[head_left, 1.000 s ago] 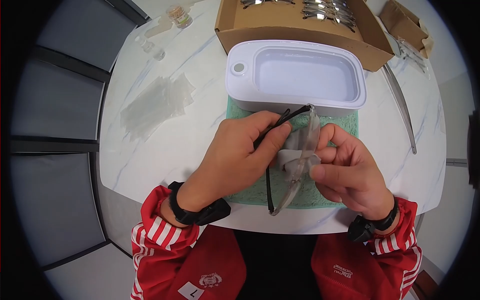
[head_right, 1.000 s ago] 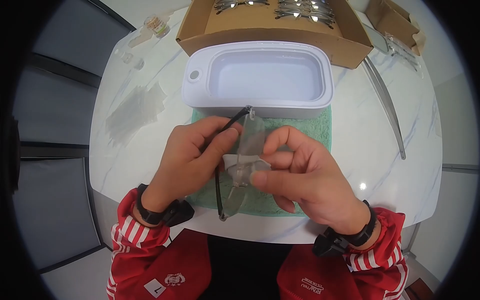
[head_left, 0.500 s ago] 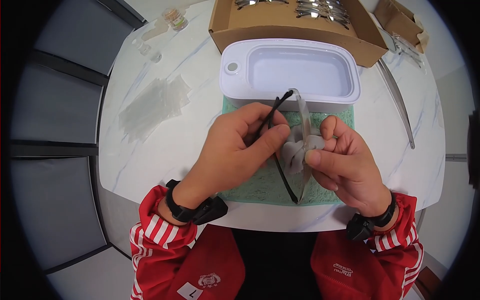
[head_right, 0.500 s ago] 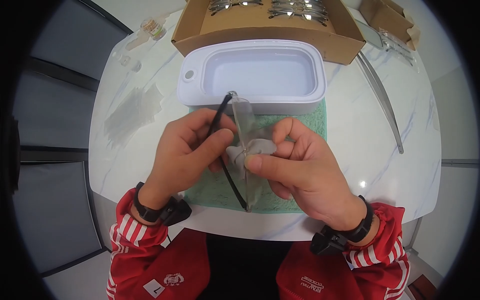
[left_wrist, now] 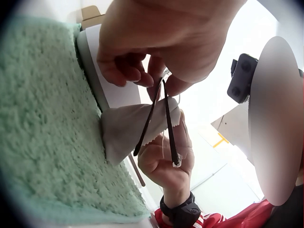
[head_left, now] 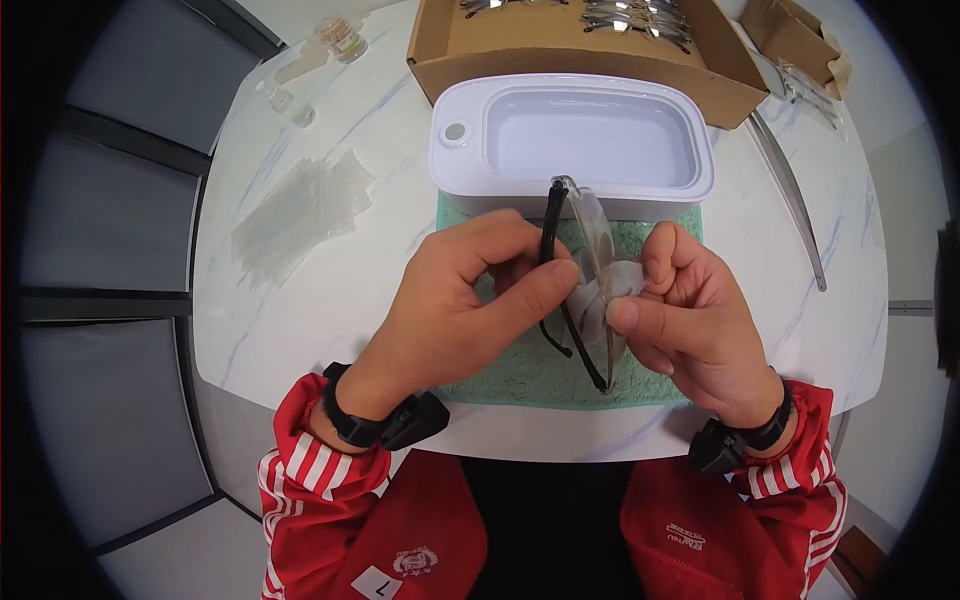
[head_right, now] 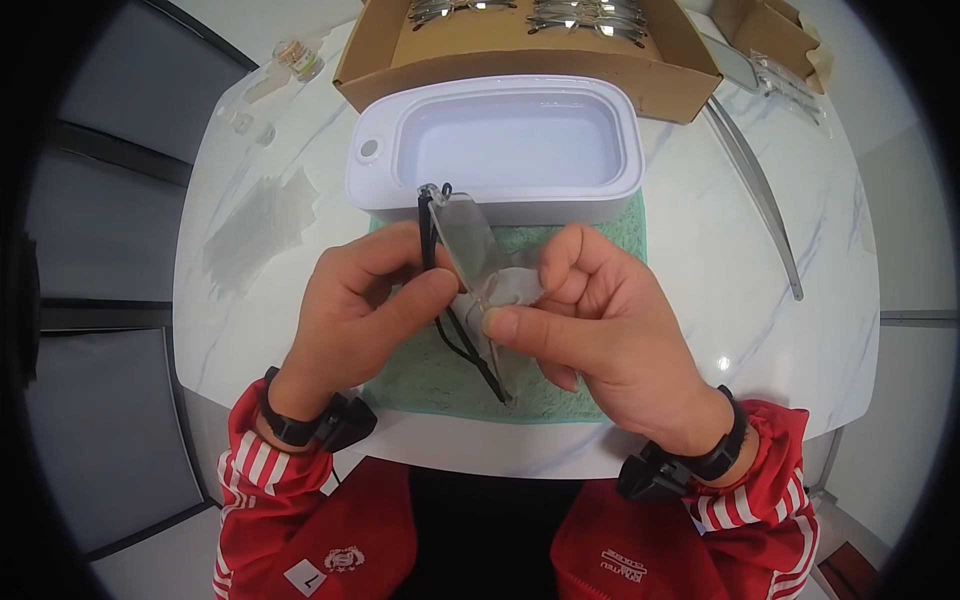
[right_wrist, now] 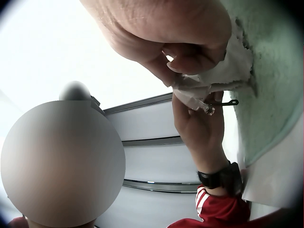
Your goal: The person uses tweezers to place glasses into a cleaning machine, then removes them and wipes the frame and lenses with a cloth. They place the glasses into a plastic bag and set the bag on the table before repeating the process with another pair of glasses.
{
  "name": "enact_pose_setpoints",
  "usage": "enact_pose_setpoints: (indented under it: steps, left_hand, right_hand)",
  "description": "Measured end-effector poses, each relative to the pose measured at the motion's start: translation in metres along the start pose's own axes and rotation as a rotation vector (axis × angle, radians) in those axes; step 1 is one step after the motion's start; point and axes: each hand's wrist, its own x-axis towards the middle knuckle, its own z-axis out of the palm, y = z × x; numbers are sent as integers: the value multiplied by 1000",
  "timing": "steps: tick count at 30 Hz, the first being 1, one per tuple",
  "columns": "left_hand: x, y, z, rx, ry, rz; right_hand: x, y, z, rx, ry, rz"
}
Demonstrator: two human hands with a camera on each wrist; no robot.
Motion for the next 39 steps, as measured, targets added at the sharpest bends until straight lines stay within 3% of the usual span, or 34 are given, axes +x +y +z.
enact_pose_setpoints:
  steps: [3,10,12,16,25,31,33,37,39]
  left_hand:
    - [-3,7,1,-17,-17,-142]
    - [-5,12,-5,-51,-14,-181]
    - [-4,9,-6,-55,50,-101]
    - [-6,9,-4,-113,108,-143]
    - [-3,6,-1,-96,135,-149]
    - [-2,6,2,-63,172,-146]
    - [0,10,3,-74,200,-162]
    - [1,9,1,-115,212,-164]
    - [1,7,1,-116,202,-148]
  right_hand:
    - [0,0,0,-28,4,-19]
    - [2,-1,-6,-39,61,-133]
    - [2,-4,-7,-50,91,-177]
    - [-1,-7,-9,42,60,-214]
    - [-2,-7,-5,-200,81,-198]
    - [-2,-5,-13,-366,-59,-233]
    - [2,1,-14,-691,-123,-479]
    - [3,3,-14,-740,-104,-488]
    - [0,1,-12,-680,-36,-336]
